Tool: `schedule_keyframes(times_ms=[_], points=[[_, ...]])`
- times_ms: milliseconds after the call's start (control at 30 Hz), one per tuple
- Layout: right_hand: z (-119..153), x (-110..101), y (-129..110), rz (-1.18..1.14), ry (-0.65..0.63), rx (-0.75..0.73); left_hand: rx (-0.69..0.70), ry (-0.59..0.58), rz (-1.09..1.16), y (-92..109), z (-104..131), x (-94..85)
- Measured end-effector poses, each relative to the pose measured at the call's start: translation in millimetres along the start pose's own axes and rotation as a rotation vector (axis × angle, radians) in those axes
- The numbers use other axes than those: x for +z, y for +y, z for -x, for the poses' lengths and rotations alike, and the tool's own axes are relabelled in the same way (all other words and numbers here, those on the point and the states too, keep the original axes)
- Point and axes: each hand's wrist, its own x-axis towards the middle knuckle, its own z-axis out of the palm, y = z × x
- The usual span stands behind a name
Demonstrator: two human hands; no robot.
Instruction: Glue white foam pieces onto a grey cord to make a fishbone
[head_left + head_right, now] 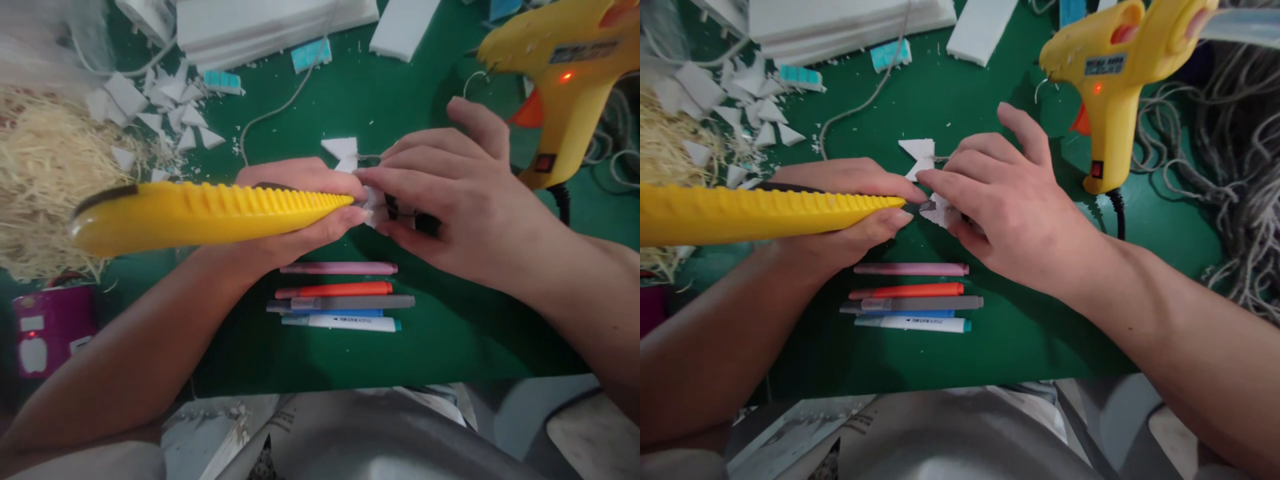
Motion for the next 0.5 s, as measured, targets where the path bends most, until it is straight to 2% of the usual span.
schedule_keyframes(times_ms=[233, 400, 500], points=[[-3.5, 4.8, -7.4, 0.05, 0.03, -0.04, -0.071, -0.053, -0.06, 0.0, 6.1, -4.5], [-3.9, 3.4, -7.6, 0.092, 0.02, -0.048, -0.029, -0.07, -0.109, -0.1, 5.1, -5.2], [-4.0, 3.5, -7.2, 0.092, -0.006, -0.039, 0.024, 0.043, -0.071, -1.2, 6.8, -3.1]])
